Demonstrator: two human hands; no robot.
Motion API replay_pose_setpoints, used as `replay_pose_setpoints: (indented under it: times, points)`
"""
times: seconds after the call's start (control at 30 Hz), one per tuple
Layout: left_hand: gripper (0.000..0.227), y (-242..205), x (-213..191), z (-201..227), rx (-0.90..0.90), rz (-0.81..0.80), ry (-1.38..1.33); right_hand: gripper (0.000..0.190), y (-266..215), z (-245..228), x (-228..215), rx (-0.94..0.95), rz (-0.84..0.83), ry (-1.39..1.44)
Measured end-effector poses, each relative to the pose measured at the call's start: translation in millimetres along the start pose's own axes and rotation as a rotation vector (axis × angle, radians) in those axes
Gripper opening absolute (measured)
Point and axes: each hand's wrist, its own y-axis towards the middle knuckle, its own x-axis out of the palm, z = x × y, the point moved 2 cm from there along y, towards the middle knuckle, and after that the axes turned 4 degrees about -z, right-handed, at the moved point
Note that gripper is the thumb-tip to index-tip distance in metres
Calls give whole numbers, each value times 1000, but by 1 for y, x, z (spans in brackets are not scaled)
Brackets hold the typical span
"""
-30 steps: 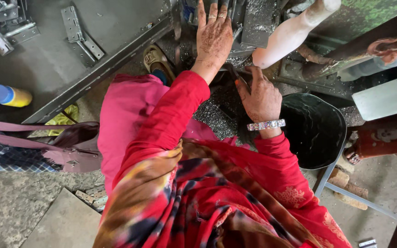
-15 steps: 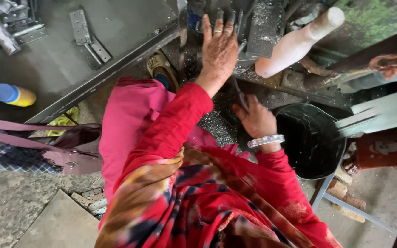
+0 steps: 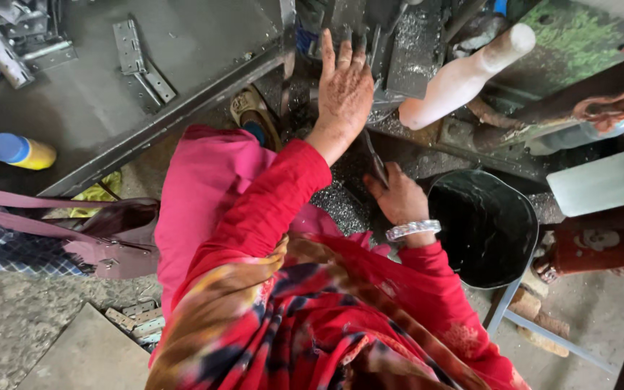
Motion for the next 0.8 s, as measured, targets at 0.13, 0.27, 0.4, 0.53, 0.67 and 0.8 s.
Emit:
replay_pose_setpoints:
  times: [0.13,0.27,0.4,0.53,0.67,0.8]
  points:
    - [39,-8,3,3,31,-45,77,49,-6,-1,0,3,30,-10]
    - [35,-8,5,-2,48,94,-21,46,-13,8,32,157,-33,-11]
    - [31,-13,9,-5,31,49,-61,45,-17,7,43,112,-17,77]
    - [31,1,12,-4,17,-12,-61,53,-5,4,8,107,-27,24]
    - [36,-1,13,5,-6,62,25,48,-9,1,1,-8,16,86]
    - [35,-2,9,6,12,-5,-12,44,-10,7,19,33,52,113]
